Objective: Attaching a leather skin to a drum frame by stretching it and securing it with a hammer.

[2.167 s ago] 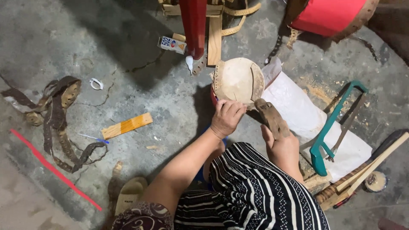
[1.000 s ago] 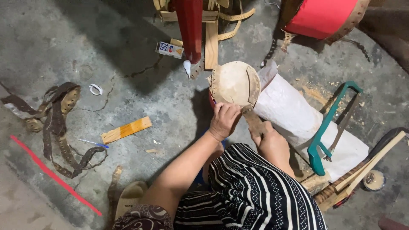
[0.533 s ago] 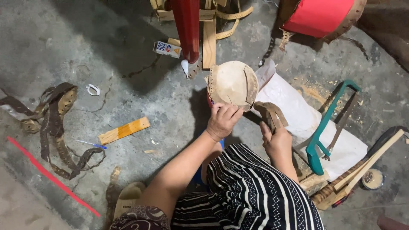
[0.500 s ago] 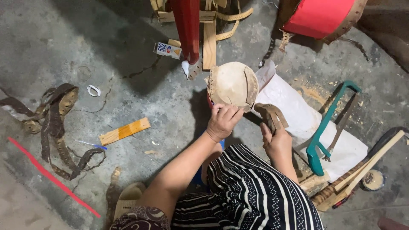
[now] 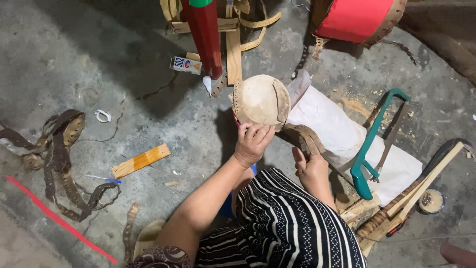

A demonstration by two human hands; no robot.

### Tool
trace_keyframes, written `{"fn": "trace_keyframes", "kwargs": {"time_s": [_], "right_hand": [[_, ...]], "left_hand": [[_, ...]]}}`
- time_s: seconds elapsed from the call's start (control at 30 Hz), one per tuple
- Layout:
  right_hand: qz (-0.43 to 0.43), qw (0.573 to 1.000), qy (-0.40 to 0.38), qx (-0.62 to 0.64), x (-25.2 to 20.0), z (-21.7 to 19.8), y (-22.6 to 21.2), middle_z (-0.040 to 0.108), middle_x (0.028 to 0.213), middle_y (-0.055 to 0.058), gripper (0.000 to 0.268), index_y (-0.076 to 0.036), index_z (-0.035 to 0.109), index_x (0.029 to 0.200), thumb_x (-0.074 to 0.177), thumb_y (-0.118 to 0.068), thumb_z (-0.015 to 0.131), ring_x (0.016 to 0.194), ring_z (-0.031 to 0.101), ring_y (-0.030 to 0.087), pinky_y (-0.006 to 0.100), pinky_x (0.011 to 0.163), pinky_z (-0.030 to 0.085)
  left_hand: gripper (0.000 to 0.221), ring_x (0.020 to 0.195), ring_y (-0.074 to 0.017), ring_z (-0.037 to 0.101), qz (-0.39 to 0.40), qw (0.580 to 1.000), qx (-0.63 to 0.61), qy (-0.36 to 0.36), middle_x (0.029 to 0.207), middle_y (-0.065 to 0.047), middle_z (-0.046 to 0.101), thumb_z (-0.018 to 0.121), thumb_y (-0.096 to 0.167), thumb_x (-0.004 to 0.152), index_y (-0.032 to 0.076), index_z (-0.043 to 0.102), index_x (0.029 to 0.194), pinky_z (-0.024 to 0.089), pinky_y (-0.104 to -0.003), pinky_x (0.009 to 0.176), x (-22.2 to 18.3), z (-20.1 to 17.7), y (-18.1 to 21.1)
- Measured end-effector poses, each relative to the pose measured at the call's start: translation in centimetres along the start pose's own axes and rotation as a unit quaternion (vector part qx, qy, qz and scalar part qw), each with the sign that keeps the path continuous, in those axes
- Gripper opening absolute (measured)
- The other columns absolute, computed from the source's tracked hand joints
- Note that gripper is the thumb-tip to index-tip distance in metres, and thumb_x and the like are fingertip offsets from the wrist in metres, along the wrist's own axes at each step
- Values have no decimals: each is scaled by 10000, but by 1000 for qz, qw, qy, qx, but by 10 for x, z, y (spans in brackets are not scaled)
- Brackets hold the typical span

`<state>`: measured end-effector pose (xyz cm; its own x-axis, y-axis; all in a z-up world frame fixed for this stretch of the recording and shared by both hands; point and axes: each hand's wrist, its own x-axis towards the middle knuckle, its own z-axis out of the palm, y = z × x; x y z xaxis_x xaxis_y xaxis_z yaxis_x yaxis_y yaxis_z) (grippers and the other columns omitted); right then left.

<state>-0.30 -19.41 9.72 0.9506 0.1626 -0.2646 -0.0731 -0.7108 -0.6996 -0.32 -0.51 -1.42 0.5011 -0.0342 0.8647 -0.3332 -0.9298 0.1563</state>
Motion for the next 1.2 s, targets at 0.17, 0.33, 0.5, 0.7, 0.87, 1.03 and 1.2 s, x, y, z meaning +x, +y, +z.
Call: {"fn": "trace_keyframes", "kwargs": {"time_s": [0.17, 0.33, 0.5, 0.7, 0.87, 1.03, 1.2], "right_hand": [[-49, 999, 8, -7, -4, -2, -8, 690, 683, 231, 410, -189, 614, 1378, 1023, -385, 551, 684, 715, 433, 535, 734, 564], [-108, 988, 50, -101, 3, 6, 13, 749, 890, 127, 379, -304, 703, 1270, 961, -518, 655, 796, 720, 424, 519, 708, 580], [-29, 981, 2, -194, 7, 23, 26, 696, 841, 247, 573, -117, 584, 1091, 944, -670, 559, 850, 707, 488, 588, 755, 562], [-29, 978, 34, -205, 12, 11, 12, 694, 844, 241, 592, -137, 572, 1077, 938, -713, 566, 863, 708, 486, 562, 763, 572], [-64, 977, 20, -205, -6, 3, -21, 692, 944, 271, 467, -115, 594, 1117, 966, -557, 581, 900, 676, 523, 592, 752, 564], [-5, 977, 9, -214, 10, 7, 0, 736, 901, 227, 504, -96, 635, 1093, 1028, -581, 516, 900, 726, 455, 506, 798, 593], [-71, 979, 71, -179, -4, -17, -32, 717, 1031, 222, 365, -197, 683, 1209, 993, -475, 589, 918, 680, 515, 592, 779, 569]], "left_hand": [[193, 970, -259, 628, 7, 1000, 16, -2, 1029, -81, 651, 596, 51, 1011, 95, 717, 1155, 497, -480, 887, 3, -2, 3], [152, 934, -269, 630, 4, 1000, 23, 12, 1022, -89, 667, 695, 54, 963, 74, 734, 1109, 507, -495, 866, 7, -1, 6], [39, 878, -255, 640, -6, 1000, 16, 23, 967, -74, 687, 763, 38, 915, 34, 724, 921, 514, -471, 838, 14, -8, 6], [72, 855, -252, 625, -11, 999, 12, 33, 958, -76, 679, 776, 62, 914, 30, 718, 942, 505, -467, 826, 19, -8, 9], [60, 870, -248, 623, -10, 1000, 12, 17, 968, -65, 664, 717, 82, 956, 42, 719, 1001, 502, -455, 837, 9, -5, 4], [119, 822, -247, 597, 0, 999, 24, 22, 947, -75, 648, 699, 67, 963, 52, 736, 1075, 505, -459, 808, 16, -11, 6], [270, 837, -241, 581, -12, 1000, 12, -9, 955, -62, 601, 510, 113, 1027, 89, 720, 1196, 487, -449, 853, 7, -5, 6]]}}
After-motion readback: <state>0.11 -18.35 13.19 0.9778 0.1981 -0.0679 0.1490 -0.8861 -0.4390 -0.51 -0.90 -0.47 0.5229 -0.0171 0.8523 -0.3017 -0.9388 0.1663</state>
